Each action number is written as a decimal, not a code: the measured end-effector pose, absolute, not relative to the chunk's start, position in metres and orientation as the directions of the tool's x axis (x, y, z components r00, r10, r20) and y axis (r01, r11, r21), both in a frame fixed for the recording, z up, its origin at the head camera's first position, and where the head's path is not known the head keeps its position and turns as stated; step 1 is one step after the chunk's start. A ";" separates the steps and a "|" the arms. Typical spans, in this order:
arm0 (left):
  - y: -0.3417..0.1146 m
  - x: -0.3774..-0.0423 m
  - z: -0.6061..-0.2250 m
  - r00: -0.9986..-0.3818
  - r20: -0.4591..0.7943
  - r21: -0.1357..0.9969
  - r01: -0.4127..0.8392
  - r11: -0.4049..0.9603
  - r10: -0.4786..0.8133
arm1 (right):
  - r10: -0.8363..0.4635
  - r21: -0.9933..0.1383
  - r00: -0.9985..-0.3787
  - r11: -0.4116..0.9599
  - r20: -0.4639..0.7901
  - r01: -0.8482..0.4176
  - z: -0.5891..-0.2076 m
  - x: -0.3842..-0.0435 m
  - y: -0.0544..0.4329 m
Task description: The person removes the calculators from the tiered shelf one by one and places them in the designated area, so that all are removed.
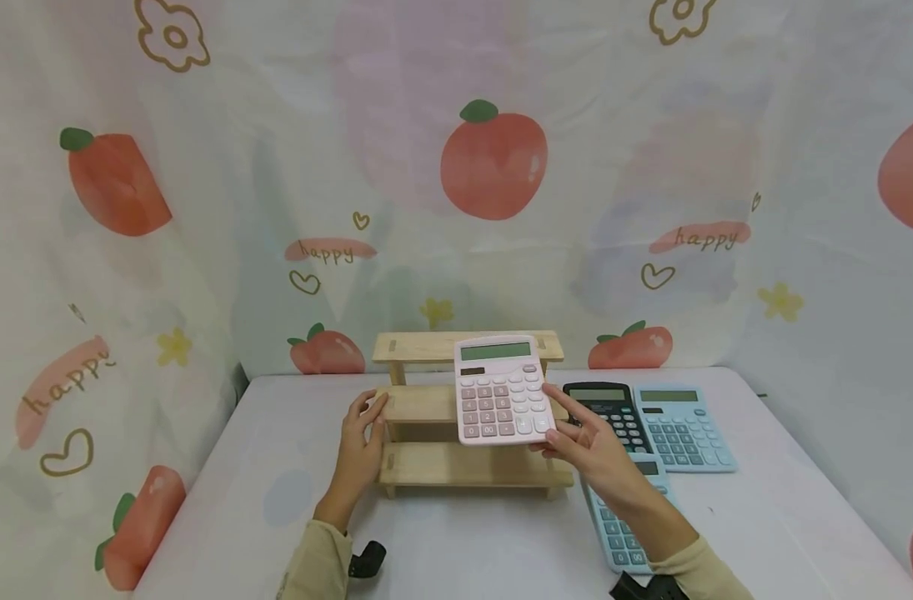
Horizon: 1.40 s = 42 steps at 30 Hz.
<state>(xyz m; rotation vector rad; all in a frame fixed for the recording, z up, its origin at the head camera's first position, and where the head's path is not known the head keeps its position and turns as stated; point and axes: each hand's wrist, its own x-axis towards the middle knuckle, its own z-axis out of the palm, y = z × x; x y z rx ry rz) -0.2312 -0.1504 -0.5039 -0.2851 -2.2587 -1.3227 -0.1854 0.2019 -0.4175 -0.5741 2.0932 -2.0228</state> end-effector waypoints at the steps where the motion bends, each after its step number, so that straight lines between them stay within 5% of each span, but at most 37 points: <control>1: -0.151 -0.231 -0.504 -0.849 0.524 0.750 0.422 0.510 -0.068 | -0.391 -0.988 -0.910 0.001 0.139 -0.152 -0.418 -0.184 0.204; 42: -0.153 -0.234 -0.505 -0.876 0.479 0.786 0.397 0.473 -0.061 | -0.324 -0.995 -0.945 0.095 -0.034 0.004 -0.430 -0.152 0.257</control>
